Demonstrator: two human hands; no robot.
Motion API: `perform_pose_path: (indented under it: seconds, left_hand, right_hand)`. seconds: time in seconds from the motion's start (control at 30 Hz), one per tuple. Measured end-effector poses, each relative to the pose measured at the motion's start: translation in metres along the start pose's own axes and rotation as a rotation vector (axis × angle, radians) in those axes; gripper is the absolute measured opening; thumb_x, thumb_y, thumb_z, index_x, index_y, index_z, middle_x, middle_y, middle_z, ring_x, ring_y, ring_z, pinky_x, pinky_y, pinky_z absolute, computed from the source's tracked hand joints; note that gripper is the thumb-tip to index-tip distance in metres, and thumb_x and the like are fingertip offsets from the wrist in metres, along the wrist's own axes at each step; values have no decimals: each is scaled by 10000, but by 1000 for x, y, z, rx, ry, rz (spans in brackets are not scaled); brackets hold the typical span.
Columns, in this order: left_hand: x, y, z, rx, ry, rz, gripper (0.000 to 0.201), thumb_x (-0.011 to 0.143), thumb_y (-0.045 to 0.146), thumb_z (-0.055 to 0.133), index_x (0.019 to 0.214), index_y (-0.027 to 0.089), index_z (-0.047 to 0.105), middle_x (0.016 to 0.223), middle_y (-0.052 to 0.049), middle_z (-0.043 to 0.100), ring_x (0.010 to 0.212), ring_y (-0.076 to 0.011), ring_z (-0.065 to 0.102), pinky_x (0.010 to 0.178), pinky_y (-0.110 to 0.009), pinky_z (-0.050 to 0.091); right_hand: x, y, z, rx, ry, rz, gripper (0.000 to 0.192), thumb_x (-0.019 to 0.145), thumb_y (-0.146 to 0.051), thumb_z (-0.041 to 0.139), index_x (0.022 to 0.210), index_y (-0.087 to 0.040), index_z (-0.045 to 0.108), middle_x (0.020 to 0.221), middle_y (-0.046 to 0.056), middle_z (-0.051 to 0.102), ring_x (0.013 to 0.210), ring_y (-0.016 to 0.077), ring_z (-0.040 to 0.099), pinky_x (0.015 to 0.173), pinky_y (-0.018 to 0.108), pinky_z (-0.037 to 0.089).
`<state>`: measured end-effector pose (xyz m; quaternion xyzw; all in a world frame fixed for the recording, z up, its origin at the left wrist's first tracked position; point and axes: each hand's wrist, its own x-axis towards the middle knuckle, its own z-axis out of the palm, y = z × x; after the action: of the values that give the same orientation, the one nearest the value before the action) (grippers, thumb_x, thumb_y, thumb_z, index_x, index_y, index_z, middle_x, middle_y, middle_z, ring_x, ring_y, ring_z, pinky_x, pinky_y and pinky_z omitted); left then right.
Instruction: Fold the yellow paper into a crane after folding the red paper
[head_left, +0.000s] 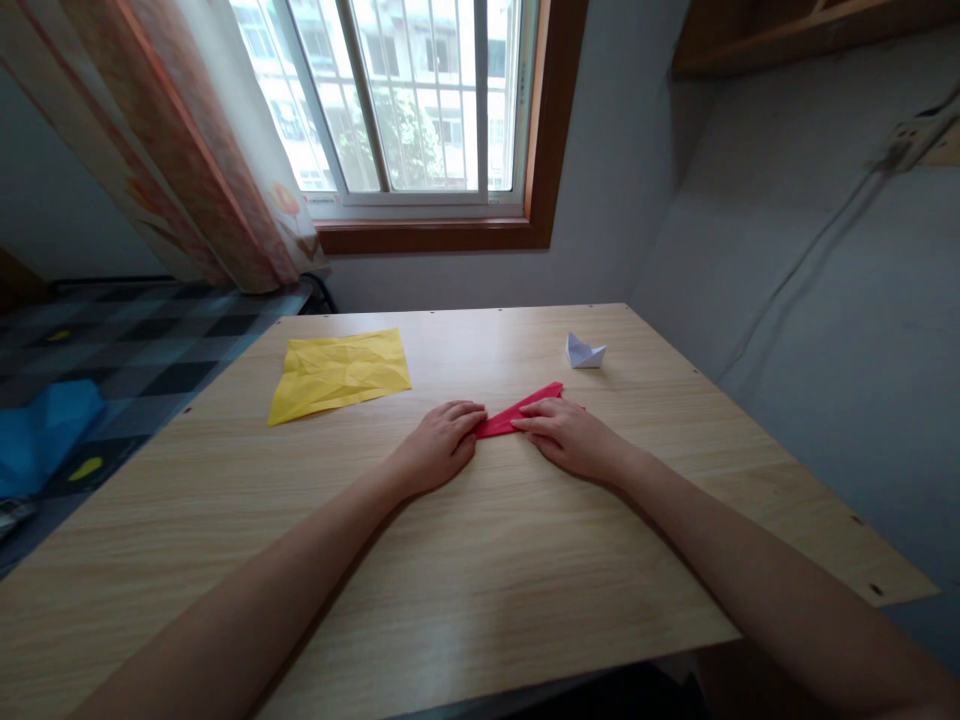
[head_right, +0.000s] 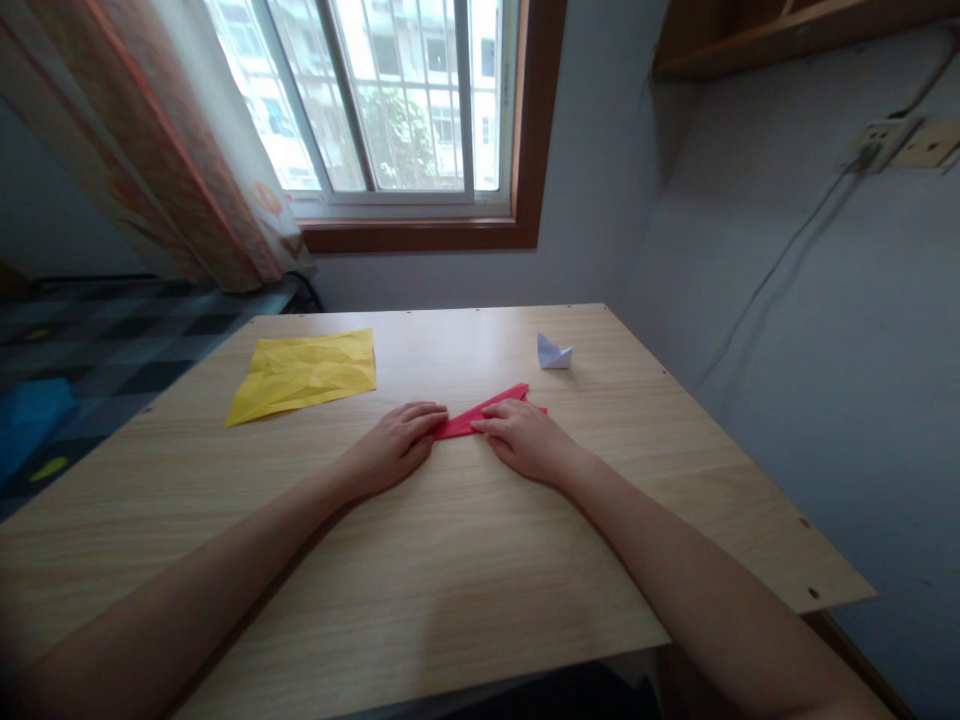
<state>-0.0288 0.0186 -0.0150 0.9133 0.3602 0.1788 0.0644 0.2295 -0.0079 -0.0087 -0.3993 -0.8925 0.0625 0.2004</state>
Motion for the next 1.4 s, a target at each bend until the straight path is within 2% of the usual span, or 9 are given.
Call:
perform_pose_path:
  seconds: [0.13, 0.4, 0.67, 0.87, 1.07, 1.2, 1.3, 1.4]
  left_hand:
    - [0, -1, 2, 22, 9, 4, 376, 980, 290, 437, 1273, 151, 627, 1337, -129, 616, 1265, -269, 526, 1121, -470, 406]
    - [1, -2, 2, 14, 10, 20, 365, 985, 263, 439, 1274, 149, 632, 1336, -117, 623, 1270, -257, 522, 1114, -452, 418]
    - [1, -3, 0, -68, 33, 57, 331, 951, 214, 460, 1205, 193, 672, 1288, -93, 655, 1245, -249, 541, 1091, -457, 440]
    - [2, -3, -1, -89, 26, 47, 328, 983, 266, 437, 1190, 216, 686, 1282, -74, 659, 1238, -239, 544, 1089, -445, 437]
    - [2, -3, -1, -68, 25, 77, 311, 991, 285, 441, 1161, 235, 696, 1279, -70, 656, 1224, -240, 547, 1068, -439, 446]
    - [2, -2, -3, -62, 8, 81, 306, 969, 262, 473, 1183, 216, 687, 1281, -74, 656, 1229, -240, 544, 1082, -427, 435]
    - [2, 0, -4, -64, 3, 73, 316, 962, 249, 476, 1200, 214, 680, 1283, -77, 656, 1238, -243, 539, 1091, -433, 428]
    - [1, 0, -4, -65, 6, 67, 324, 957, 250, 482, 1217, 224, 674, 1293, -78, 650, 1244, -248, 535, 1095, -443, 424]
  right_hand:
    - [0, -1, 0, -16, -17, 14, 326, 967, -206, 498, 1233, -224, 684, 1241, 109, 664, 1135, 245, 590, 948, 403, 476]
    - [0, -1, 1, -35, -9, -4, 329, 971, -200, 488, 1235, -214, 683, 1251, 106, 662, 1130, 240, 589, 952, 390, 463]
    - [3, -1, 0, -22, 23, -31, 280, 944, -160, 513, 1095, -224, 739, 1101, 74, 725, 1032, 218, 620, 926, 367, 440]
    - [4, -2, 3, -71, 48, 57, 146, 918, -205, 571, 931, -199, 716, 975, 72, 702, 964, 225, 590, 898, 365, 397]
    - [3, -3, 7, -27, 28, 144, 154, 901, -288, 616, 1008, -189, 668, 1040, 84, 653, 1023, 242, 540, 934, 388, 370]
    - [3, -4, 7, -19, 21, 167, 203, 949, -354, 559, 992, -191, 672, 1051, 86, 648, 1038, 245, 533, 943, 402, 364]
    - [3, -3, 8, -27, 36, 185, 188, 965, -303, 523, 986, -188, 670, 1038, 87, 645, 1037, 238, 536, 946, 394, 367]
    - [3, -2, 9, -46, 41, 202, 148, 929, -279, 575, 1010, -187, 659, 1057, 89, 638, 1063, 245, 530, 958, 397, 368]
